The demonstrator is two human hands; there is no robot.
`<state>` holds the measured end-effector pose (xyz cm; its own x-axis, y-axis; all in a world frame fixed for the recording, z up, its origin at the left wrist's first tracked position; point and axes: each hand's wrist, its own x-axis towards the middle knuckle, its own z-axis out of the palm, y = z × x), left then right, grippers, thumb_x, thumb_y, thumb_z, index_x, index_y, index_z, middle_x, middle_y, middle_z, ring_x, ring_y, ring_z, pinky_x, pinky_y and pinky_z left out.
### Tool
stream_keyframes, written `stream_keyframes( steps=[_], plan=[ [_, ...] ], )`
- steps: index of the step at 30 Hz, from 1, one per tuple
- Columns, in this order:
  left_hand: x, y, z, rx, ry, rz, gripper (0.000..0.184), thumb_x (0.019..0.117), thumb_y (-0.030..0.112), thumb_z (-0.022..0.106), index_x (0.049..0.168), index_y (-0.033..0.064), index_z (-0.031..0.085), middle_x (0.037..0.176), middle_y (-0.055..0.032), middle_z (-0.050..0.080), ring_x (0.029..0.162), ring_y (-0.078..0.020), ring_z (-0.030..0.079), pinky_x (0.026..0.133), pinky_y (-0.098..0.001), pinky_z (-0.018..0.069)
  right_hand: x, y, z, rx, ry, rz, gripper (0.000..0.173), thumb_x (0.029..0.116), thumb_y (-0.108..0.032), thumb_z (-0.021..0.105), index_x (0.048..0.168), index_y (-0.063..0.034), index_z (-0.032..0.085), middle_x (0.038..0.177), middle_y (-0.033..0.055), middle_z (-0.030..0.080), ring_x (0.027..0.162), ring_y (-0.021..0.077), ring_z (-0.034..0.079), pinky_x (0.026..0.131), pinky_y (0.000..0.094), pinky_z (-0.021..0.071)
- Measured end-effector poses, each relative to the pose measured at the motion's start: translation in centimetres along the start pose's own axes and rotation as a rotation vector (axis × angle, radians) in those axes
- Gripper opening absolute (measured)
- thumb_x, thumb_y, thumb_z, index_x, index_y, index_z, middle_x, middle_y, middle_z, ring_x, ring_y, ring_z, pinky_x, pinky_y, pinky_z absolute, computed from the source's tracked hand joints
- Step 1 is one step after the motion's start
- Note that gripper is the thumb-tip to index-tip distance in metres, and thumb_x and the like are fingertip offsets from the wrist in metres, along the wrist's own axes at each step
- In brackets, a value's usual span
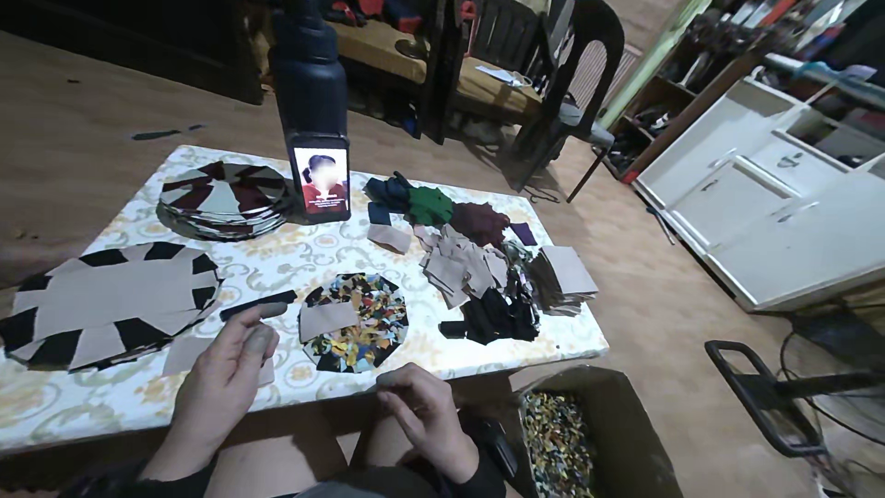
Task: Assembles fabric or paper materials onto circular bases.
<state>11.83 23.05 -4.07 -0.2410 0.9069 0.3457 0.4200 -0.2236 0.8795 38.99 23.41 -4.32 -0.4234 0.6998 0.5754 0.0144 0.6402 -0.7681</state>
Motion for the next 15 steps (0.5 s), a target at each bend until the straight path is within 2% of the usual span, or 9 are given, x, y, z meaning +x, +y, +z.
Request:
stream_keyframes(
  steps=[4, 9, 12, 15],
  plan=[
    [0.0, 0.3, -0.1, -0.015, 0.000, -0.009, 0.035, 0.1077, 0.022, 0.040, 0.134, 0.0076, 0.057, 0.084, 0.0063, 0.056, 0.065, 0.0027, 0.050, 0.060, -0.0159, 0.0446, 0.2, 0.3, -3.1, -0.192, 0.135, -0.024, 0.015, 0.0929, 0.003, 0.065, 0.107, 0.0079, 0.069, 0.099, 0.0148, 0.071, 0.087, 0.0134, 0.070, 0.080, 0.0261, 0.0602],
    [-0.1, 0.4, 0.0, -0.009, 0.027, -0.046, 0.035, 0.1067, 0.021, 0.041, 0.135, 0.0074, 0.057, 0.081, 0.0071, 0.056, 0.062, 0.0022, 0.050, 0.058, -0.0165, 0.0444, 0.3, 1.7, -8.7, -0.640, 0.384, 0.071, 0.019, 0.0913, 0.001, 0.065, 0.109, 0.0064, 0.070, 0.099, 0.0151, 0.071, 0.087, 0.0157, 0.070, 0.081, 0.0275, 0.0603],
    [-0.1, 0.5, 0.1, -0.015, 0.041, -0.051, 0.034, 0.1065, 0.021, 0.042, 0.134, 0.0068, 0.057, 0.078, 0.0084, 0.055, 0.060, 0.0020, 0.050, 0.056, -0.0163, 0.0439, 0.0, 2.8, -10.1, -0.842, 0.374, 0.224, 0.020, 0.0915, -0.004, 0.068, 0.111, 0.0002, 0.072, 0.104, 0.0145, 0.072, 0.096, 0.0242, 0.071, 0.084, 0.0359, 0.0605],
    [-0.1, 0.5, 0.1, -0.010, 0.038, -0.045, 0.034, 0.1068, 0.023, 0.042, 0.133, 0.0065, 0.058, 0.075, 0.0090, 0.055, 0.059, 0.0023, 0.050, 0.055, -0.0158, 0.0439, -0.1, 3.3, -10.1, -0.921, 0.369, 0.251, 0.019, 0.0907, -0.004, 0.068, 0.109, -0.0014, 0.074, 0.104, 0.0149, 0.072, 0.098, 0.0279, 0.071, 0.084, 0.0390, 0.0599]
  ],
)
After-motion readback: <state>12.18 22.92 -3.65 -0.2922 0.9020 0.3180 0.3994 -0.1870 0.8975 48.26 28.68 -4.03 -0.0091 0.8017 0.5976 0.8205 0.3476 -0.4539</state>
